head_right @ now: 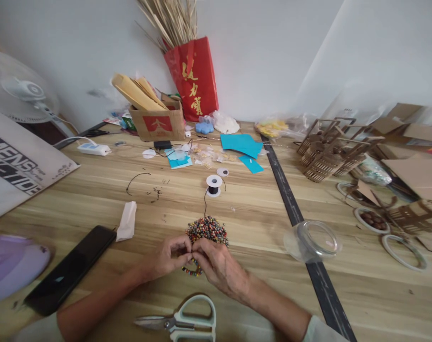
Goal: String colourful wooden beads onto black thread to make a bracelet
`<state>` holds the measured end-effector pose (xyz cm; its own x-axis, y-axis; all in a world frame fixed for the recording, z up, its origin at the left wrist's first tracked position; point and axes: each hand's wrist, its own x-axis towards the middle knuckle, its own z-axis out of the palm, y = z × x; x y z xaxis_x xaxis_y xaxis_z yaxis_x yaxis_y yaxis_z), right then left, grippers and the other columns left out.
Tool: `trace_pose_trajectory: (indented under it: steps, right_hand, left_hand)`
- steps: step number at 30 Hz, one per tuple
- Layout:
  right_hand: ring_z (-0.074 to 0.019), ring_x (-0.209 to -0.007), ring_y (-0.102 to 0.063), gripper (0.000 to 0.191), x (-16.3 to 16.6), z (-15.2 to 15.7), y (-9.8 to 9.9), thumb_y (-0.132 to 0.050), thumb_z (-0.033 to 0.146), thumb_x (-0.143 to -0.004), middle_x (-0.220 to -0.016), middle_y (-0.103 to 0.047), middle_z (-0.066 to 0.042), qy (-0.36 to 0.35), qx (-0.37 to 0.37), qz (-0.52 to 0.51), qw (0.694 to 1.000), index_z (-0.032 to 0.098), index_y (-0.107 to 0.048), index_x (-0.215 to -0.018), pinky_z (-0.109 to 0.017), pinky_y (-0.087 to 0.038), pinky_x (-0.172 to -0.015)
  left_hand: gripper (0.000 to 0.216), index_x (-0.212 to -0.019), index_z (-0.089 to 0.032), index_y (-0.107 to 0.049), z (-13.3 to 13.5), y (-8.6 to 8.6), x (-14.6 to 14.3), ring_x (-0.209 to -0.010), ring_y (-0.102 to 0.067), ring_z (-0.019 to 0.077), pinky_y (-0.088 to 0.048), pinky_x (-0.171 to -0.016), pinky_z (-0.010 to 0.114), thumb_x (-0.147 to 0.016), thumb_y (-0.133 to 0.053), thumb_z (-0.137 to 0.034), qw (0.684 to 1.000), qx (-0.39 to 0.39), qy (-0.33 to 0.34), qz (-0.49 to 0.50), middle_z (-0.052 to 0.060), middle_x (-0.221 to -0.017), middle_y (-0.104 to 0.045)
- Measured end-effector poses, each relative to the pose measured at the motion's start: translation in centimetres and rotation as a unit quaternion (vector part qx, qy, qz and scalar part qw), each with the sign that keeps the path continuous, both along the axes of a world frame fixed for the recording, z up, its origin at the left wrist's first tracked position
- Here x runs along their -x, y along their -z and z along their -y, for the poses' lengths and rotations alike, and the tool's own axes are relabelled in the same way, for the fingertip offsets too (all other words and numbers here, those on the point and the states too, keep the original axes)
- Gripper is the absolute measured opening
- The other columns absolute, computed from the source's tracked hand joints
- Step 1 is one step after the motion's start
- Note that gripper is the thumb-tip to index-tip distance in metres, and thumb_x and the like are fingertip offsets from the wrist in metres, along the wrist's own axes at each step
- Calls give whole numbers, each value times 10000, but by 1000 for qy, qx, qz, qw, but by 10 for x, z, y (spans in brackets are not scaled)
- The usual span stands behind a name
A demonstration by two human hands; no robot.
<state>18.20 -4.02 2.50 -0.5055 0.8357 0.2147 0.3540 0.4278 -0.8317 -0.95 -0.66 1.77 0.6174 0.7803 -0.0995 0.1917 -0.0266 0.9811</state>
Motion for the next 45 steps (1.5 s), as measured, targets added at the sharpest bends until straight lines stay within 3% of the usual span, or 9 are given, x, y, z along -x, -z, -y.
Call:
trace_pose_trajectory:
  steps: [9,17,24,30,35,40,45]
  right_hand:
    - [-99,-597,-457,147,2,2,0,-435,238,-987,-697,-512,24,6,9,16,1000,189,-491,-861,-202,-365,-573]
    - [-99,-589,-467,166,2,3,-1,-399,267,-1001,-701,-522,23,12,11,2,1000,199,-481,-874,-198,-371,-570]
    - [-100,-593,-468,178,1,4,0,-357,274,-1013,-716,-518,19,28,-10,-6,1000,205,-464,-889,-197,-380,-576]
    - [-95,-610,-473,179,2,4,-2,-359,259,-1012,-728,-526,18,25,-11,-20,999,203,-461,-876,-192,-383,-591]
    - [-91,-584,-435,177,0,2,0,-400,283,-1001,-690,-509,31,43,33,-25,998,191,-481,-873,-194,-361,-561]
    - [-90,-565,-399,212,-1,-1,1,-436,318,-981,-642,-467,40,53,67,-20,996,174,-521,-851,-193,-315,-517]
    - [-87,-575,-424,156,0,-4,1,-486,241,-927,-646,-500,32,34,65,-17,997,161,-547,-808,-190,-310,-517]
  left_hand:
    - [186,-679,-146,-498,2,1,-2,-573,-393,89,-311,-530,206,-744,-603,-284,1000,-6,21,-10,-34,-625,-451]
    - [298,-708,-129,-547,3,0,-4,-617,-462,95,-374,-596,215,-721,-716,-375,993,101,26,51,-24,-655,-516]
    - [385,-742,-125,-592,0,9,-2,-625,-544,113,-435,-623,232,-710,-754,-474,989,123,4,85,2,-666,-593]
    - [396,-732,-119,-615,-3,14,-1,-640,-541,104,-427,-629,214,-687,-783,-474,987,118,-7,108,3,-674,-601]
    - [382,-745,-119,-628,-3,18,0,-649,-561,120,-439,-635,230,-724,-749,-481,989,115,-14,93,14,-688,-611]
    - [337,-745,-121,-630,-5,17,2,-661,-554,127,-431,-640,237,-786,-690,-450,995,65,-24,74,12,-678,-594]
    - [298,-751,-130,-624,-8,17,5,-682,-531,128,-411,-655,237,-819,-654,-418,997,11,-30,67,5,-693,-580]
